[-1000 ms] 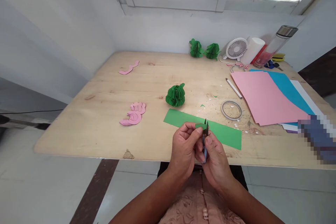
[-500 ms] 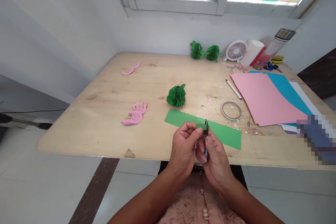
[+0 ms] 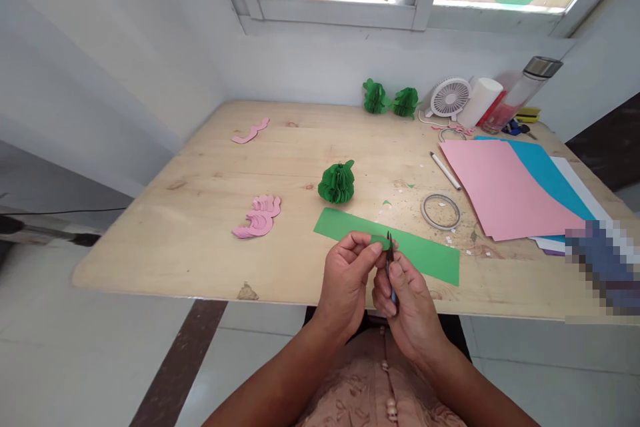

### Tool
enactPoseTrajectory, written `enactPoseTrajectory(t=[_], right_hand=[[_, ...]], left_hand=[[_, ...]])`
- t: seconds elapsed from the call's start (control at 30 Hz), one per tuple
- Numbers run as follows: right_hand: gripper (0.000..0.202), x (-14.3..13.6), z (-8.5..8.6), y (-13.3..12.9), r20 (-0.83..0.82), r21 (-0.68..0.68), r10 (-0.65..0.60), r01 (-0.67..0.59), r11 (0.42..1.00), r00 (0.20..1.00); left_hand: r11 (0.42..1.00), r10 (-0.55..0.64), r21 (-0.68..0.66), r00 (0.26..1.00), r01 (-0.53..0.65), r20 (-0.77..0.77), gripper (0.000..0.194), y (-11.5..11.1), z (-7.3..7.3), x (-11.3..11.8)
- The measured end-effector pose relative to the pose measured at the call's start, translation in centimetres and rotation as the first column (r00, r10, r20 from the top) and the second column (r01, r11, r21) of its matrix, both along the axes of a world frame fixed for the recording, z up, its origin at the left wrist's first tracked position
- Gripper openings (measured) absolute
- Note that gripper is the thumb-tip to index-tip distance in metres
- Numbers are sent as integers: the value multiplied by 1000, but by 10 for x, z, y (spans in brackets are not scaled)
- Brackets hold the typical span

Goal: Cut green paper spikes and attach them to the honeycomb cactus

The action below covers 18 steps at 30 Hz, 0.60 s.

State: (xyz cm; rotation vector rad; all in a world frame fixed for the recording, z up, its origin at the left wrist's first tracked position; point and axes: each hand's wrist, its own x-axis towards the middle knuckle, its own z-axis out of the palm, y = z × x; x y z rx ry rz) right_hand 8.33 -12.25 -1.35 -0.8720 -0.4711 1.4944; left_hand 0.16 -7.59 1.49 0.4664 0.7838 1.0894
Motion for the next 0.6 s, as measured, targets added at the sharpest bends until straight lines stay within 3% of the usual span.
enactPoseTrajectory(t=[0.6], right_hand=[[23, -3, 0, 0, -12, -52, 39, -40, 998, 999]], left_hand=[[999, -9, 33, 1000, 9, 15, 15, 4, 1, -5]])
